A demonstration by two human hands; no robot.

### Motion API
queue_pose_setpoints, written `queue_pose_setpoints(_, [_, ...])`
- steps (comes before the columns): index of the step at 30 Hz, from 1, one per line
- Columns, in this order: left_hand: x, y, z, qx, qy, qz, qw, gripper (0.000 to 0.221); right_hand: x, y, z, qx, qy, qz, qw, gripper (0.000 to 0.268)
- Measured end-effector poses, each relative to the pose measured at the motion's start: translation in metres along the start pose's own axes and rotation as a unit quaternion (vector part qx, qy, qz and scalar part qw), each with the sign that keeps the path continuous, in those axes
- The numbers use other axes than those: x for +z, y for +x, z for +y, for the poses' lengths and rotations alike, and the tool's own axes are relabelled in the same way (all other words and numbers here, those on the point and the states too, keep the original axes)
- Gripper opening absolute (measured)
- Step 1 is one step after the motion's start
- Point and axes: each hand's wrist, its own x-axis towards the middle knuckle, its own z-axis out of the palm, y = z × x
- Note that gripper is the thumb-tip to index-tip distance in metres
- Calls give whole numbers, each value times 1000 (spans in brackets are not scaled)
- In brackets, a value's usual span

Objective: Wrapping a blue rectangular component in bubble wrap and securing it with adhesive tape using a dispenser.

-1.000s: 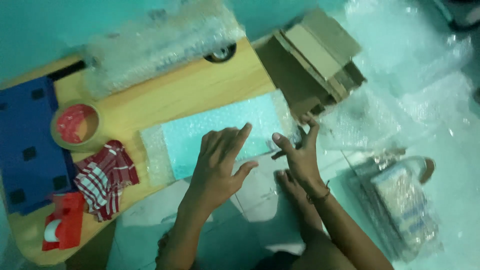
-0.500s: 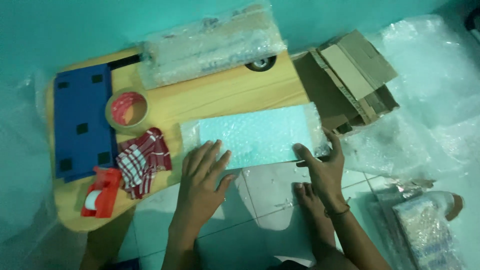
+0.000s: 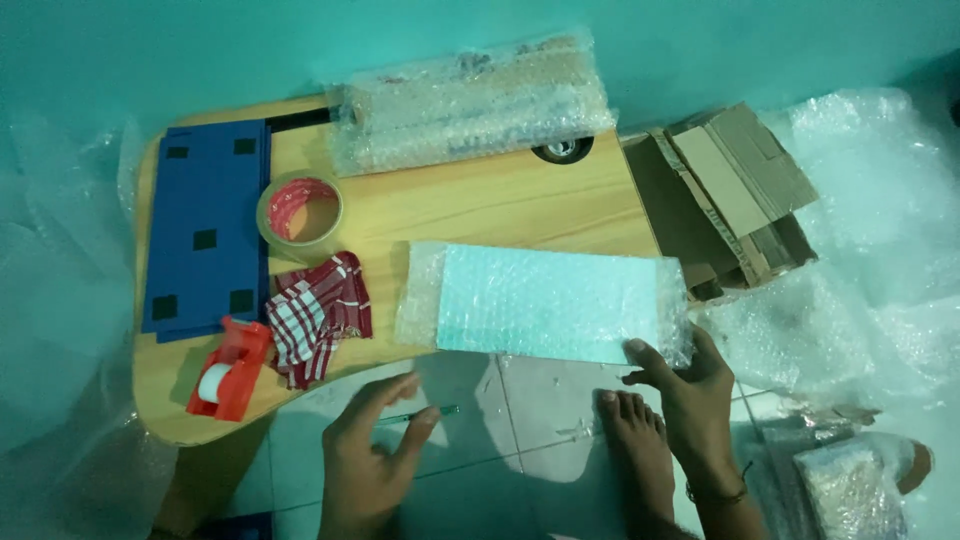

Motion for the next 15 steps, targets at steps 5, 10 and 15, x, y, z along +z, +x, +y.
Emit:
queue_pose_setpoints(5, [51,-22,-82,-198,-461,-83,861,45,-16,14,40,46,180,-21,982,16])
queue_pose_setpoints(10, [53,16,-25,-332,-446,-67,829,55,-15,7,37,28,171,-26,984,13])
queue_pose_setpoints(15, [50,31,-2,-432,-463,-10,774,58,-27,4,69,4,88,-53,995,10])
